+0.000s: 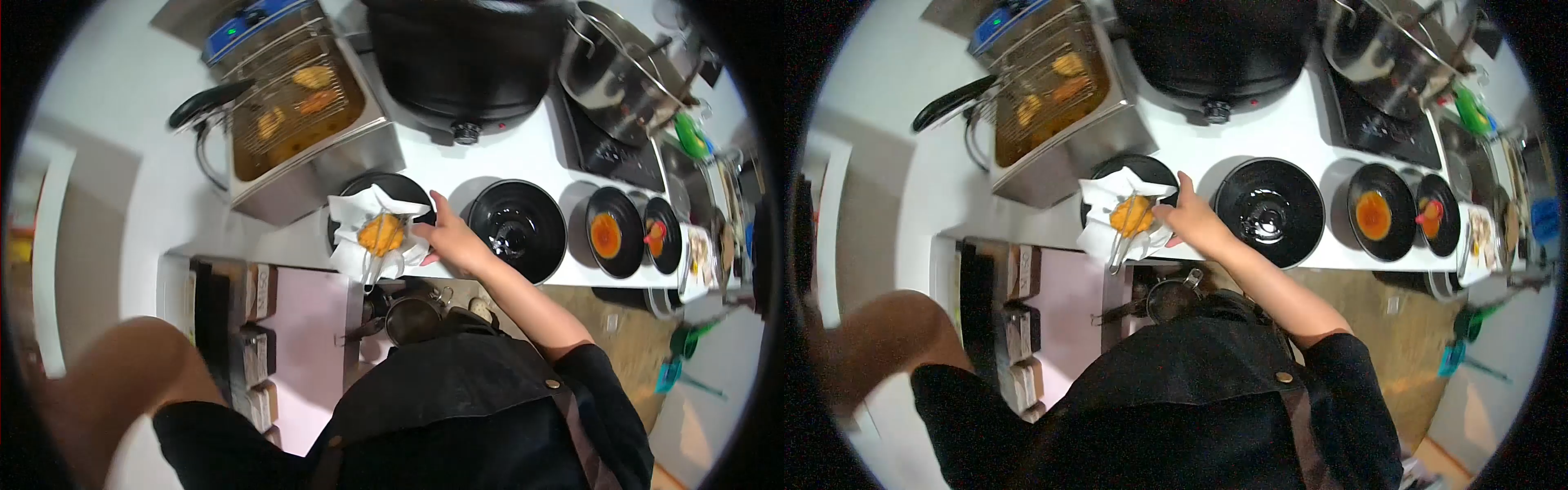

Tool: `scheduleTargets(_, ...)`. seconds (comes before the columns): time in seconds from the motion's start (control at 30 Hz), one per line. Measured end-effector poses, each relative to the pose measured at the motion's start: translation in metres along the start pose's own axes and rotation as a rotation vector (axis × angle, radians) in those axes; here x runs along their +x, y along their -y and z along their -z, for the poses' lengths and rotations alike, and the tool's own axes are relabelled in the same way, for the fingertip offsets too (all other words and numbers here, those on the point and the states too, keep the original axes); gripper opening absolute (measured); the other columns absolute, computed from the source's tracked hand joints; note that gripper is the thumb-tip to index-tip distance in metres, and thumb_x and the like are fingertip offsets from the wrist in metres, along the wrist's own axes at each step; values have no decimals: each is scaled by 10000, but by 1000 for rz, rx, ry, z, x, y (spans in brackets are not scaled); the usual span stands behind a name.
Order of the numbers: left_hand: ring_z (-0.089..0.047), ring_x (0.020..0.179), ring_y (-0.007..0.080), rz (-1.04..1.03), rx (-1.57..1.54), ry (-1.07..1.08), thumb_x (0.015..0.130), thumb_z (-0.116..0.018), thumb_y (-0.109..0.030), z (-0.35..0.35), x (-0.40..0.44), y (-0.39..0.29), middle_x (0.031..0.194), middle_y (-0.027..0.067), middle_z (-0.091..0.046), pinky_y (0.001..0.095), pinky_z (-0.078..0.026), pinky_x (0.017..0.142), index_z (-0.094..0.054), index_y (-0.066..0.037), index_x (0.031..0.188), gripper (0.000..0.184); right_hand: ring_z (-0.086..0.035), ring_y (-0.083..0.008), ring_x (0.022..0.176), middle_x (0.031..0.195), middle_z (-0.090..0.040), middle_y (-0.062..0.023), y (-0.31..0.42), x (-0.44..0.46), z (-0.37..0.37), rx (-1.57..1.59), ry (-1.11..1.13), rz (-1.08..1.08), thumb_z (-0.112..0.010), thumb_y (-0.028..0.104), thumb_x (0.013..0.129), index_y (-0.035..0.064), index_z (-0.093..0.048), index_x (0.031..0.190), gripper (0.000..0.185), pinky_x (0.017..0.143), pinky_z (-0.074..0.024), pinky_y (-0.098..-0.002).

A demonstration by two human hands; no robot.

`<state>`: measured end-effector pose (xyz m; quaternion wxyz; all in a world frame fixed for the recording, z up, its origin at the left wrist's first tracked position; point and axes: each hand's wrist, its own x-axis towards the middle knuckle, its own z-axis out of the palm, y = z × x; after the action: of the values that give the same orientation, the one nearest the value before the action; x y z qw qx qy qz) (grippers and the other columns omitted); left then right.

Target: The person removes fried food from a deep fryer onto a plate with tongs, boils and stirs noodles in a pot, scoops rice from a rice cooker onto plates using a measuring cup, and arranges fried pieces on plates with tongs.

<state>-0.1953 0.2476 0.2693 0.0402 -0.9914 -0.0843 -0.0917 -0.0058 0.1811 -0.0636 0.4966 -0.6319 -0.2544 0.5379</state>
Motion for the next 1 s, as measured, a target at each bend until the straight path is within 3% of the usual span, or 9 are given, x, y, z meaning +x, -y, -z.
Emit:
scheduleTargets(0.03, -591, 723, 226, 33, -10, 68, 785, -548, -206, -30, -1, -24, 816, 118, -566, 350, -466, 579, -580, -15, 978, 273, -607, -300, 811, 1049, -500, -216, -19, 19, -2, 146, 55, 48, -547, 117, 782, -9, -210, 1302, 632, 493, -576, -377)
scheduleTargets(0.17, -604, 745, 260, 386, -136, 293, 767, -546, -158, -210, -8, -41, 858, 136, -556, 393, -486, 598, -568, -19, 832, 155, -619, -351, 810, 1072, -485, -222, -11, 11, -14, 382, 74, -51, -400, -53, 778, 45, -228, 1269, 529, 502, -580, -451)
scheduleTargets(0.27, -597, 735, 318, 536, -9, 313, 771, -555, -159, -269, -30, -51, 813, 147, -567, 438, -488, 629, -517, 10, 1023, 306, -605, -370, 860, 1155, -434, -237, 1, -17, -15, 403, 59, -22, -401, -51, 789, 64, -218, 1271, 528, 522, -587, -437)
scheduleTargets(0.37, -589, 826, 326, 624, -74, 344, 779, -546, -147, -258, -31, -64, 968, 180, -534, 427, -495, 668, -421, 19, 1115, 395, -581, -373, 933, 1205, -411, -209, 18, -44, -2, 442, 120, -7, -409, -45, 799, 143, -179, 1310, 591, 542, -588, -440)
scheduleTargets(0.53, -583, 787, 362, 657, -23, 266, 842, -462, -130, -178, -14, -72, 934, 198, -525, 458, -467, 690, -453, -16, 1026, 217, -614, -354, 848, 1175, -418, -228, 61, -84, 24, 523, 230, 28, -424, -59, 791, 163, -104, 1318, 655, 592, -590, -444)
scheduleTargets(0.7, -595, 764, 331, 643, 27, 7, 868, -456, -158, -55, 17, -60, 851, 210, -609, 421, -455, 702, -490, -22, 1104, 275, -608, -356, 877, 1188, -412, -233, 82, -92, 41, 561, 222, 151, -391, -76, 784, 140, -79, 1322, 658, 611, -592, -424)
scheduleTargets(0.8, -600, 762, 316, 523, 161, -293, 858, -508, -194, 2, 33, 13, 908, 180, -641, 360, -462, 741, -559, -26, 1132, 325, -602, -357, 892, 1203, -403, -227, 77, -92, 48, 599, 196, 204, -389, -75, 781, 147, -75, 1321, 663, 610, -590, -426)
scheduleTargets(0.87, -613, 762, 272, 660, 244, -364, 836, -540, -202, 22, 50, 78, 916, 161, -651, 343, -468, 741, -581, -36, 1122, 333, -603, -356, 888, 1198, -406, -226, 76, -99, 51, 639, 170, 198, -390, -73, 781, 146, -94, 1309, 644, 610, -590, -425)
scheduleTargets(1.0, -624, 742, 203, 466, 385, -31, 799, -590, -172, -10, 75, 224, 888, 158, -660, 317, -480, 719, -618, -60, 1080, 304, -608, -348, 880, 1193, -410, -222, 75, -103, 51, 648, 137, 145, -397, -69, 784, 145, -108, 1300, 629, 609, -593, -416)
